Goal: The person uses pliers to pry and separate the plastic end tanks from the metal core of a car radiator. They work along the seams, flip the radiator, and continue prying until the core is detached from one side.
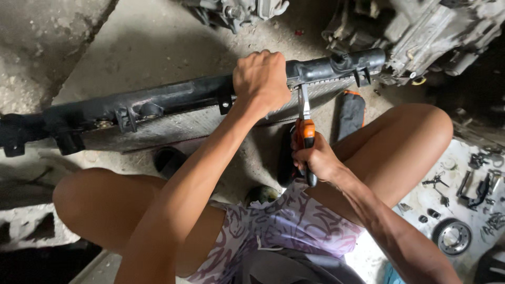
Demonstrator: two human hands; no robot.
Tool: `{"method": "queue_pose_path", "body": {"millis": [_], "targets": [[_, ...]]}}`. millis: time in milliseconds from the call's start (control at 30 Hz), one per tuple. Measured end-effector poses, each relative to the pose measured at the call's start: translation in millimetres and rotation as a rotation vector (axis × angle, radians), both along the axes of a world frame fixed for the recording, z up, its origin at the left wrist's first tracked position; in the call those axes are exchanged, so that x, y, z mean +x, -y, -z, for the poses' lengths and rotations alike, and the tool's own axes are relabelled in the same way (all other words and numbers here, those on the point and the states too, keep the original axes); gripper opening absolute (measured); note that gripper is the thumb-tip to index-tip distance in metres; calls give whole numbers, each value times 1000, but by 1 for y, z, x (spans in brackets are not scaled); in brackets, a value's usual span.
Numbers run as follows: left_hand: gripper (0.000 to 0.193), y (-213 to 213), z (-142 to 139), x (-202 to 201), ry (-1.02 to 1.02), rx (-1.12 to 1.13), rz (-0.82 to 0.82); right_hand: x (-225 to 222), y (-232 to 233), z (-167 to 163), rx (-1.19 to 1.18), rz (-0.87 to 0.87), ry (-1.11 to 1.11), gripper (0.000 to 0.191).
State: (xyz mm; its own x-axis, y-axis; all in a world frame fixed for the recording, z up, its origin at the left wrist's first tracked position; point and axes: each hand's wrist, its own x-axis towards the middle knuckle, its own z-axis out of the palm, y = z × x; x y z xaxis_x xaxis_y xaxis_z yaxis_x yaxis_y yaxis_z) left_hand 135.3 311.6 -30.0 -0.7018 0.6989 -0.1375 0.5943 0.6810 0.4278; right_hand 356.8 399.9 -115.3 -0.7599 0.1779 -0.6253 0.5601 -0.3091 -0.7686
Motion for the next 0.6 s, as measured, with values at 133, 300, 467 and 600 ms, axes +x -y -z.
{"method": "queue_pose_path", "body": {"millis": [133, 300, 467, 600], "targets": [[18, 2, 0, 2, -35, 38, 2, -1, 0, -10, 26, 5, -23, 35], [16, 2, -1, 2, -17, 36, 11, 7, 9, -21, 154, 133, -33, 59], [9, 0, -1, 1, 95, -146, 30, 20, 6, -16, 139, 51, -3, 49], [12, -2, -1, 0, 22, -77, 40, 23, 7, 4, 216, 32, -330, 13]]}}
